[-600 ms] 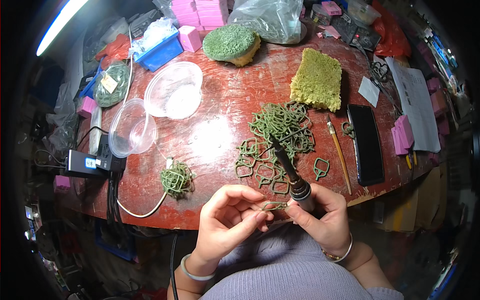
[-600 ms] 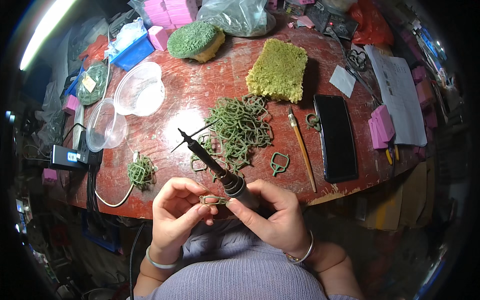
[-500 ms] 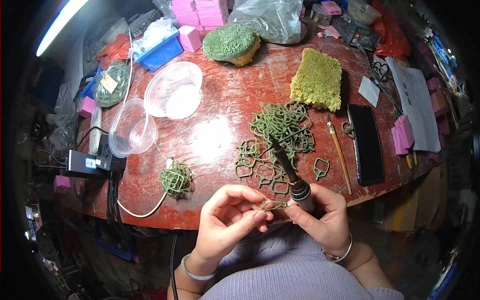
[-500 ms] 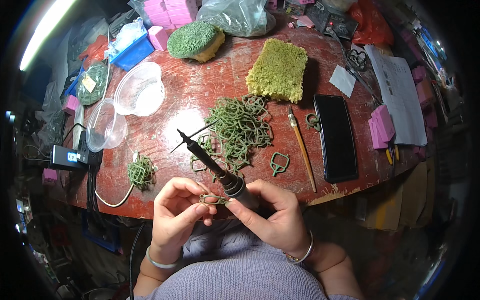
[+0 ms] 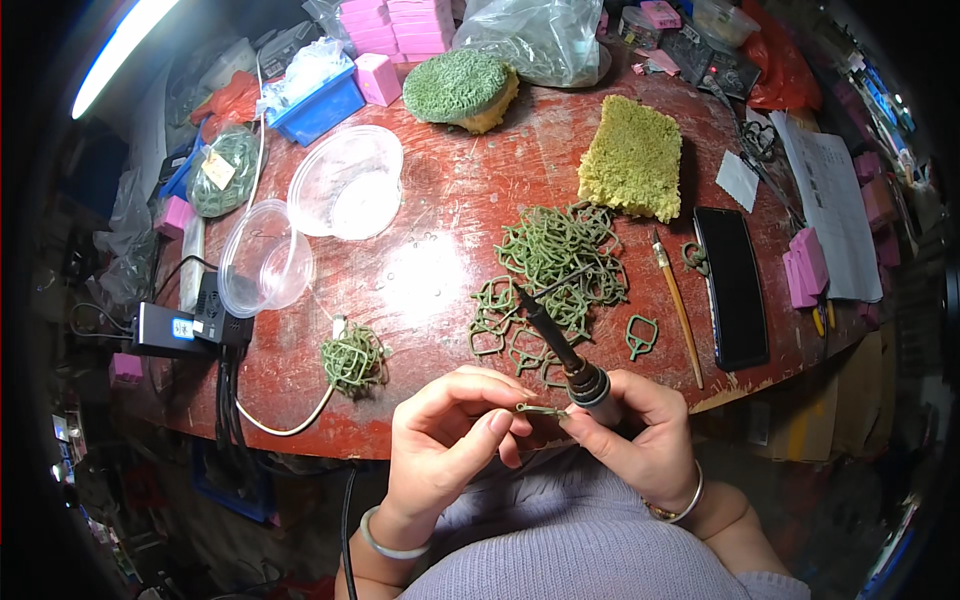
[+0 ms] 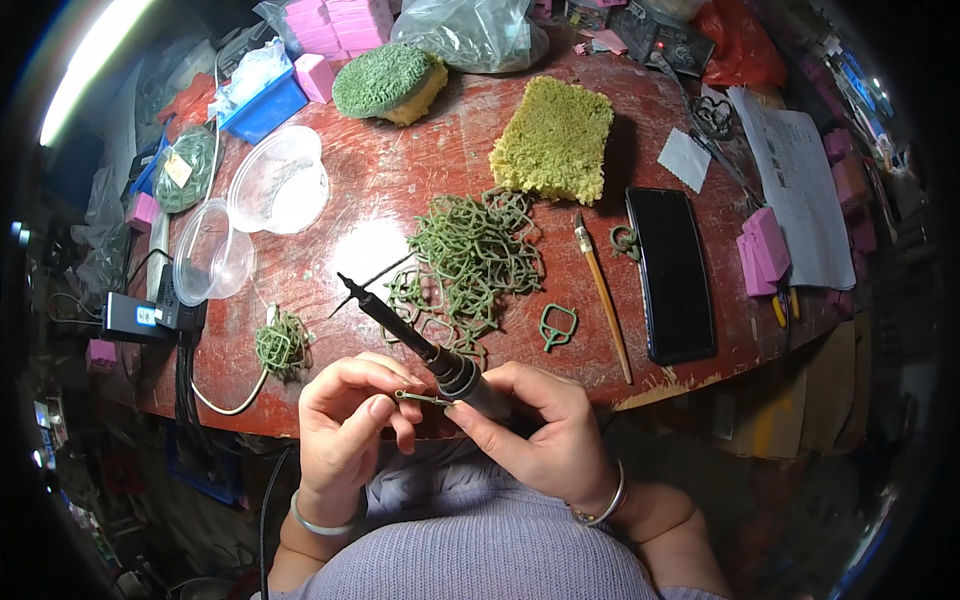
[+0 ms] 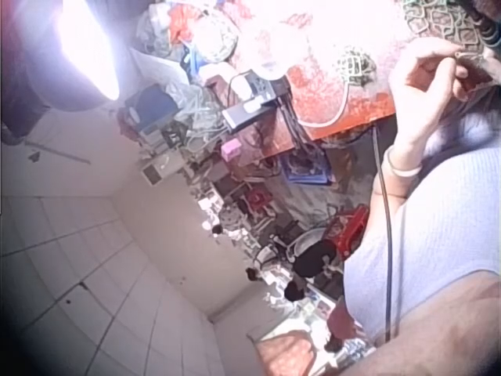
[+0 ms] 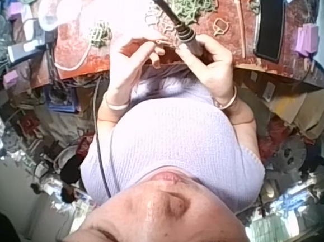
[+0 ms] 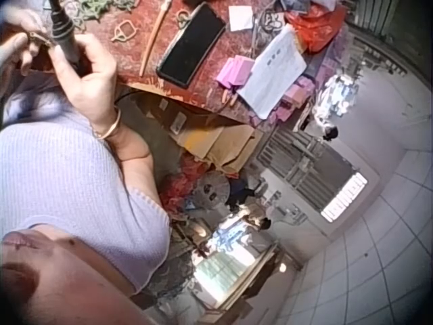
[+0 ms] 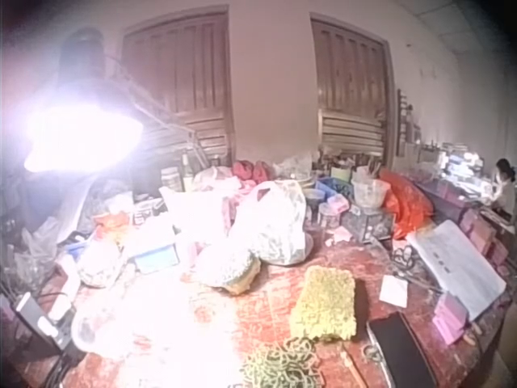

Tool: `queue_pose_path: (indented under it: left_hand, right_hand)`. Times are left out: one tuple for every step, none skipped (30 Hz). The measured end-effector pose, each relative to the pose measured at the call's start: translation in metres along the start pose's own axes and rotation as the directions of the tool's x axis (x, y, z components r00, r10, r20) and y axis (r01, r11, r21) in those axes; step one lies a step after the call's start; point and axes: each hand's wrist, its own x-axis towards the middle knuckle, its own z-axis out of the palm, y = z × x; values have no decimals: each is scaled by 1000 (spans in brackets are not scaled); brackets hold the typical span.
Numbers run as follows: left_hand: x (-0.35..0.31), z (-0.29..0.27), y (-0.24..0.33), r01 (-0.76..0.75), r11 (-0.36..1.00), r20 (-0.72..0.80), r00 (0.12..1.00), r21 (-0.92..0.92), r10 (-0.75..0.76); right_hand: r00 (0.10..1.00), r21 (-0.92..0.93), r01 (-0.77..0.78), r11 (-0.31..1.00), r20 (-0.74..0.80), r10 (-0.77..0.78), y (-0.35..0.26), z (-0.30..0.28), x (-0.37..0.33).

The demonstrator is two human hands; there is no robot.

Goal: Use a thermal joining tool to melt and connect small green plastic frames into chains.

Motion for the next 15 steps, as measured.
queue_pose_path:
  left_hand:
    - [1,0,0,-19,999,4,1000,39,19]
    - [1,0,1,-39,996,9,999,78,39]
    - [1,0,1,-39,996,8,999,79,39]
    - [1,-1,2,-42,994,10,999,97,42]
    - [1,-1,2,-46,992,12,999,114,45]
    - [2,0,2,-45,992,11,999,115,44]
    - [2,1,1,-59,986,-5,998,158,61]
    - [3,2,1,-72,977,-20,997,201,77]
    - [3,1,1,-71,977,-19,997,201,76]
    - [2,-1,1,-27,993,7,1000,115,27]
    - [2,-2,1,20,999,36,999,30,-21]
    - [1,-2,1,20,999,37,999,31,-21]
    - [0,-1,2,71,997,30,997,-22,-71]
    - [0,0,2,122,990,26,992,-75,-121]
    - [-1,-1,2,123,990,27,992,-74,-121]
  right_hand:
    - [1000,-7,-1,1000,-3,1,0,0,0]
    - [1000,-15,-2,1000,-6,2,0,0,0]
    - [1000,-13,-2,1000,-6,2,1,0,0]
    - [1000,-27,5,1000,-3,-5,2,0,0]
    - [1000,-40,12,999,-1,-12,3,0,0]
    - [1000,-39,11,999,-1,-11,3,0,0]
    - [1000,-36,3,999,2,-3,2,0,0]
    - [1000,-32,-5,999,5,5,2,0,0]
    - [1000,-32,-5,999,3,5,2,0,0]
    - [1000,-25,-10,1000,1,10,3,0,0]
    - [1000,-18,-16,1000,-2,16,4,-1,0]
    - [1000,-17,-15,1000,-2,15,4,-1,0]
    - [1000,-3,-16,1000,10,16,4,-1,0]
    - [1000,10,-17,1000,22,16,4,-1,0]
    - [1000,10,-16,1000,20,16,5,-1,0]
